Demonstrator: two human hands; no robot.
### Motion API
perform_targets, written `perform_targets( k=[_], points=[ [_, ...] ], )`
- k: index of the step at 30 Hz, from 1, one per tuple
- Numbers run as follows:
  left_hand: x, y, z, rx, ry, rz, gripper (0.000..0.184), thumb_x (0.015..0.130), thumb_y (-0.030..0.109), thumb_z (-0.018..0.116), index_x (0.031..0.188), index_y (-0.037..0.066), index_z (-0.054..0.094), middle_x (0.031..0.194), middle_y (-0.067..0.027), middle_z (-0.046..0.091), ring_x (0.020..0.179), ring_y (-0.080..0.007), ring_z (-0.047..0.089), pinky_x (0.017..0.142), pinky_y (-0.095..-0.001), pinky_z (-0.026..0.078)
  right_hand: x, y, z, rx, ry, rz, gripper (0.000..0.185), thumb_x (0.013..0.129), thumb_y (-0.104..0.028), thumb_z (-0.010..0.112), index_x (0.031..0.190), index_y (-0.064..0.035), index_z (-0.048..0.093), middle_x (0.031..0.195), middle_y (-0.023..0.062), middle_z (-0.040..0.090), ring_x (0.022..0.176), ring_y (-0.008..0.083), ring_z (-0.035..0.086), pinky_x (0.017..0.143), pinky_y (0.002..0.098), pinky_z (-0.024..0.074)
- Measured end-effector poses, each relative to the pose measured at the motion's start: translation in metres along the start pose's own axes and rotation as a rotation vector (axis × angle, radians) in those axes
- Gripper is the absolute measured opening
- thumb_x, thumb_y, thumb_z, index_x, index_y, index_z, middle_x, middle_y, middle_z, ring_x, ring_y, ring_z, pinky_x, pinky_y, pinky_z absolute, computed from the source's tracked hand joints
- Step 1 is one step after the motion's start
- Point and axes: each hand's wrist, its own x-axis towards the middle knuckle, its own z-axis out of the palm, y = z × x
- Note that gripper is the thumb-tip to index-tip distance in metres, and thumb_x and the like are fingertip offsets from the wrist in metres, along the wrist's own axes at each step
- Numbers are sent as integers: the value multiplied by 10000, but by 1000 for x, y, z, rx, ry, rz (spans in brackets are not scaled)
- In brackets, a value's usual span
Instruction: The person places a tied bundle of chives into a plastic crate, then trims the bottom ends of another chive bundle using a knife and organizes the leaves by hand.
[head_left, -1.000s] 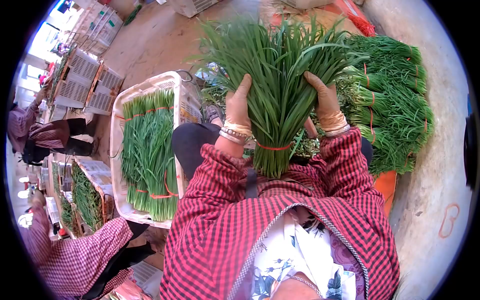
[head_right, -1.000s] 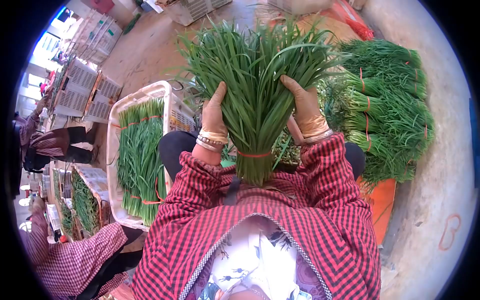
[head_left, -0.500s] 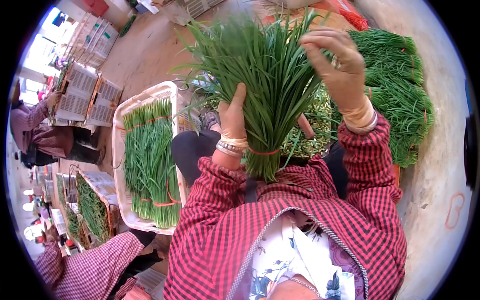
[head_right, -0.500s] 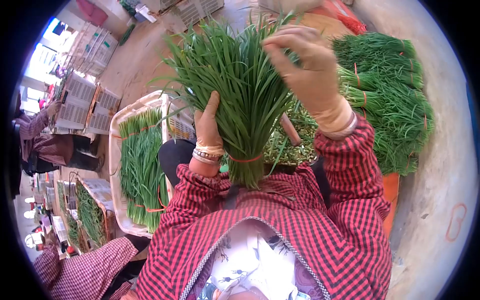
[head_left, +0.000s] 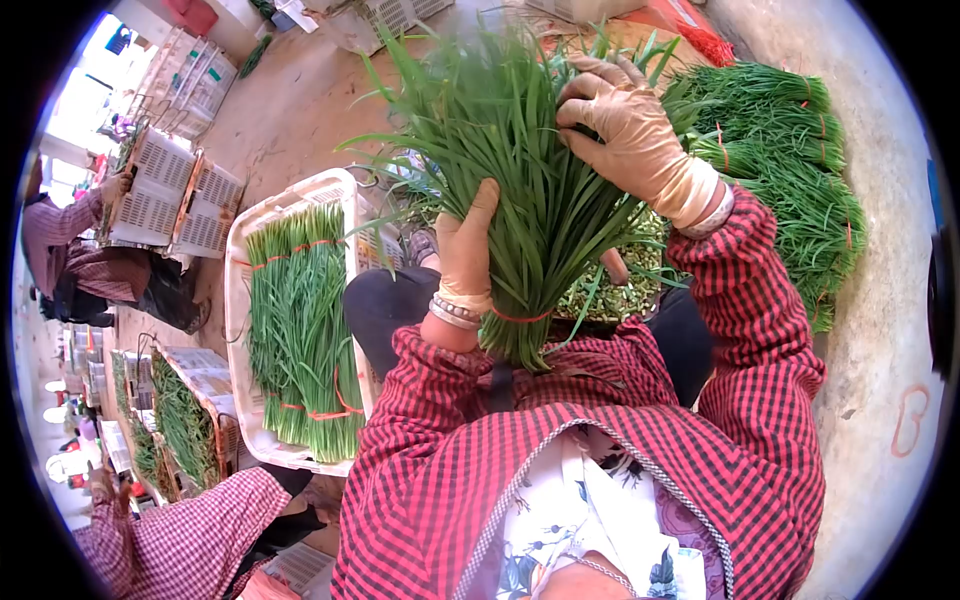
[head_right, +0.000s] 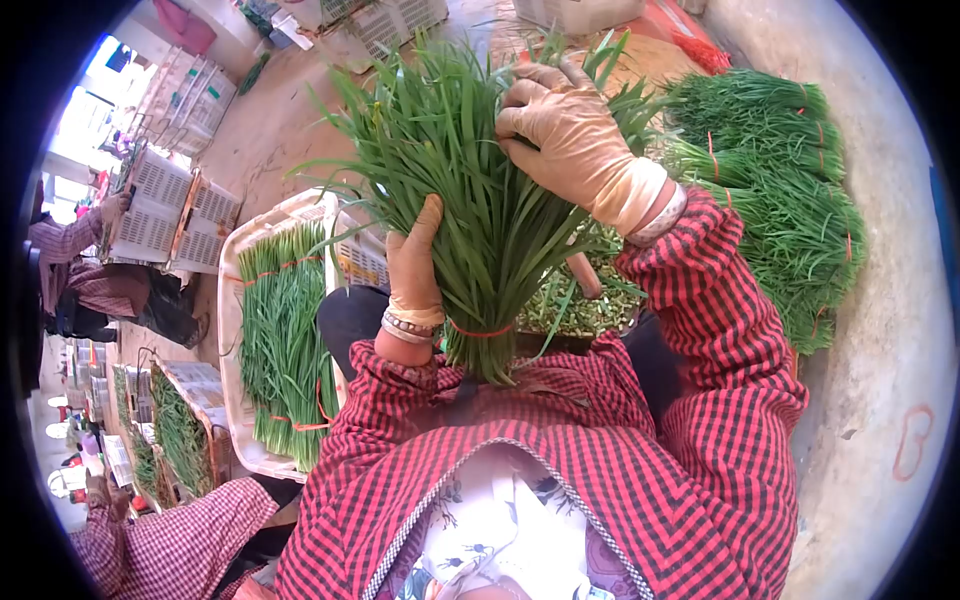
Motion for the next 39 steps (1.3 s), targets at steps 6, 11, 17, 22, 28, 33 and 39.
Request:
perform_targets(
  k=[6,11,17,22,28,33,39],
  points=[
    [3,-7,-6,1,-60,45,311,935,114,613,1220,-1,568,1092,-80,651,907,-183,656,779,-303,551,-18,37,15,-202,35,144,123,839,-180,615,902,-75,605,985,95,608,1083,293,558,1009,460,360],
    [4,-13,-5,1,-66,29,225,942,96,614,1148,7,631,1045,-35,665,891,-118,625,775,-256,516,-5,51,-14,68,462,274,248,856,-135,701,1096,-85,664,966,76,647,963,144,604,878,293,467],
    [-1,-18,2,9,-76,57,225,942,108,621,1146,14,632,1051,-30,663,896,-109,616,780,-253,513,12,-42,-23,147,-11,153,361,820,-269,734,1128,-96,664,759,76,670,654,203,656,633,318,530],
    [3,-17,-10,32,-76,16,255,924,94,631,1164,8,626,1060,-67,675,887,-164,656,778,-290,544,4,-40,-7,114,-186,109,119,829,-186,612,906,-97,592,756,110,653,743,315,669,641,443,527],
    [5,-11,-18,38,-55,-81,263,906,112,653,1141,-3,630,1037,-88,682,845,-191,673,735,-307,558,-31,18,0,-291,-413,128,81,835,-113,581,915,-112,586,750,120,651,711,327,663,610,422,524],
    [5,-16,-19,58,-50,-64,255,901,97,654,1129,-15,630,1025,-97,686,835,-193,677,724,-308,561,-10,61,-29,-290,34,327,282,885,-186,631,1166,-184,611,734,82,650,613,267,641,563,363,523],
    [1,-18,-12,140,-62,-36,234,917,98,648,1126,-9,643,1021,-44,678,840,-119,632,740,-266,525,28,-43,-28,-62,-15,-15,397,850,-231,624,1243,-191,584,749,80,629,639,261,654,524,367,518]
  ],
)
